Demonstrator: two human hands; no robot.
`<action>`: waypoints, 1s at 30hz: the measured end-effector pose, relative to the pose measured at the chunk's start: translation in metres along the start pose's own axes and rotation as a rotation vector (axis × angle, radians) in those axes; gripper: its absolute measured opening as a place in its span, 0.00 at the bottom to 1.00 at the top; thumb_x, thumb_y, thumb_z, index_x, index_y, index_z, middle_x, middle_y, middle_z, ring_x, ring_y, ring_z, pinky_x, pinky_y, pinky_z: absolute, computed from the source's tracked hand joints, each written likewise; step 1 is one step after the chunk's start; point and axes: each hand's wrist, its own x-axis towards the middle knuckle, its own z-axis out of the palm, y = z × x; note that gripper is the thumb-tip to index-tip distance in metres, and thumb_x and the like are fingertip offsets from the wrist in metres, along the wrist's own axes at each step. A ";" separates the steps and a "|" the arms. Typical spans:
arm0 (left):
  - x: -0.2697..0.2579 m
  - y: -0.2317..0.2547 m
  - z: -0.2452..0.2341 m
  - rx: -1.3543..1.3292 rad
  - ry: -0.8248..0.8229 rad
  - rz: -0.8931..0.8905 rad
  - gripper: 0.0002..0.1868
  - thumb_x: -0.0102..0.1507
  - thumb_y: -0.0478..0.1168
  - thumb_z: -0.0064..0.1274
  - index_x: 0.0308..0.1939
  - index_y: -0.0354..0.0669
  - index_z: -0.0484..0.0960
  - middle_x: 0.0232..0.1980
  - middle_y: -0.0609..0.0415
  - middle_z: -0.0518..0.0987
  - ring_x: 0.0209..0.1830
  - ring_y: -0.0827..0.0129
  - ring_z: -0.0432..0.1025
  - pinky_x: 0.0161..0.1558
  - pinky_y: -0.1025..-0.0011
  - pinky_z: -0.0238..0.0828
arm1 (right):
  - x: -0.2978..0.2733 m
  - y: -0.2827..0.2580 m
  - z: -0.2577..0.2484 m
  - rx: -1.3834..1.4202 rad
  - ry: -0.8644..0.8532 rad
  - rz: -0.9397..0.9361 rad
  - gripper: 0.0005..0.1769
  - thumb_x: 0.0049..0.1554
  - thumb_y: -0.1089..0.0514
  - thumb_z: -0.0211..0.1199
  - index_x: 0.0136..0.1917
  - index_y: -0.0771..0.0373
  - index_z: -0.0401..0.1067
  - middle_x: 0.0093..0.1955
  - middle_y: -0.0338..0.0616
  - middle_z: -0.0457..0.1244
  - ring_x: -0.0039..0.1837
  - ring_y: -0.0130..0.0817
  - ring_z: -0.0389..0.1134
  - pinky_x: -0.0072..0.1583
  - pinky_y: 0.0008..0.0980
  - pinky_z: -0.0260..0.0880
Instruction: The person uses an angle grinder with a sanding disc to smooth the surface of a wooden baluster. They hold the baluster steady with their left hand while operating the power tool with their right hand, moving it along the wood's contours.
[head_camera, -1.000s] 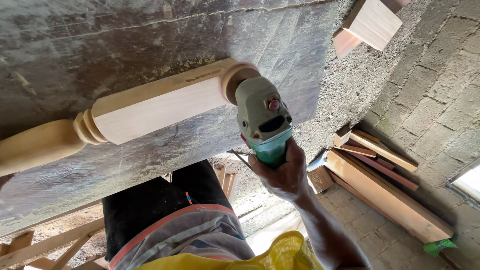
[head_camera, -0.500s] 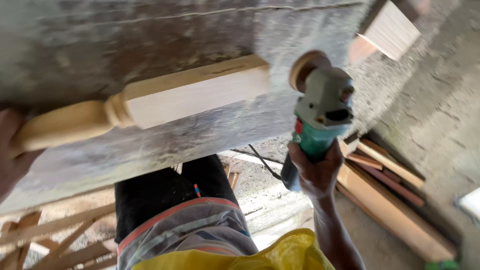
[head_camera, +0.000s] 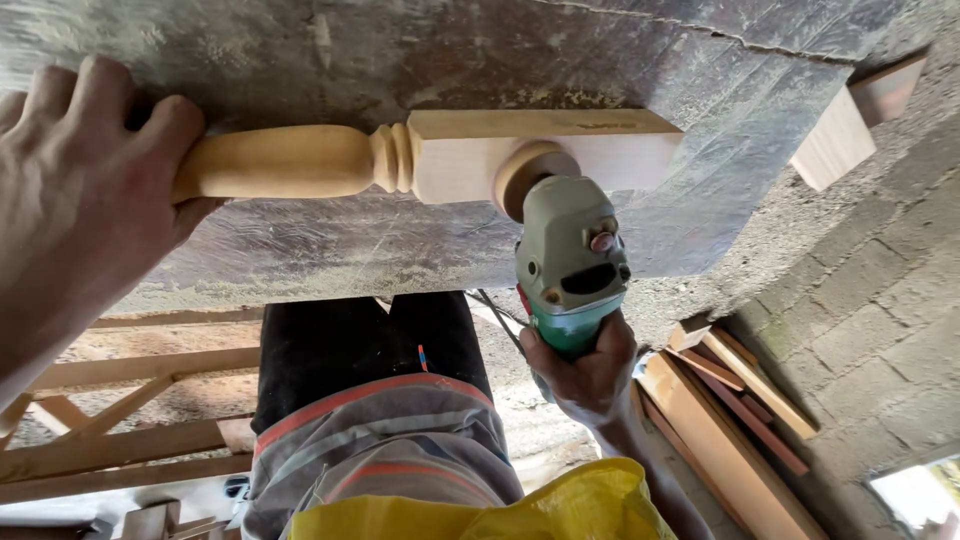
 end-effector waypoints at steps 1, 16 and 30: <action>-0.001 0.000 0.002 -0.011 0.001 -0.006 0.20 0.57 0.65 0.46 0.42 0.59 0.70 0.40 0.60 0.66 0.40 0.72 0.65 0.36 0.78 0.65 | 0.000 -0.003 0.002 -0.012 -0.003 -0.002 0.23 0.35 0.57 0.62 0.44 0.68 0.63 0.34 0.41 0.61 0.35 0.24 0.57 0.37 0.25 0.62; -0.006 -0.004 0.013 -0.011 0.052 -0.034 0.23 0.51 0.65 0.48 0.42 0.62 0.66 0.42 0.63 0.64 0.42 0.75 0.64 0.42 0.79 0.62 | 0.003 -0.023 0.022 0.004 -0.032 -0.032 0.21 0.34 0.60 0.61 0.43 0.70 0.63 0.36 0.41 0.61 0.37 0.25 0.60 0.40 0.23 0.65; -0.003 -0.002 0.018 -0.228 0.112 -0.034 0.20 0.59 0.59 0.55 0.38 0.50 0.68 0.41 0.54 0.63 0.40 0.66 0.63 0.41 0.73 0.64 | 0.005 -0.030 0.024 -0.160 -0.149 -0.117 0.19 0.33 0.54 0.64 0.35 0.66 0.62 0.29 0.41 0.58 0.29 0.26 0.54 0.32 0.27 0.59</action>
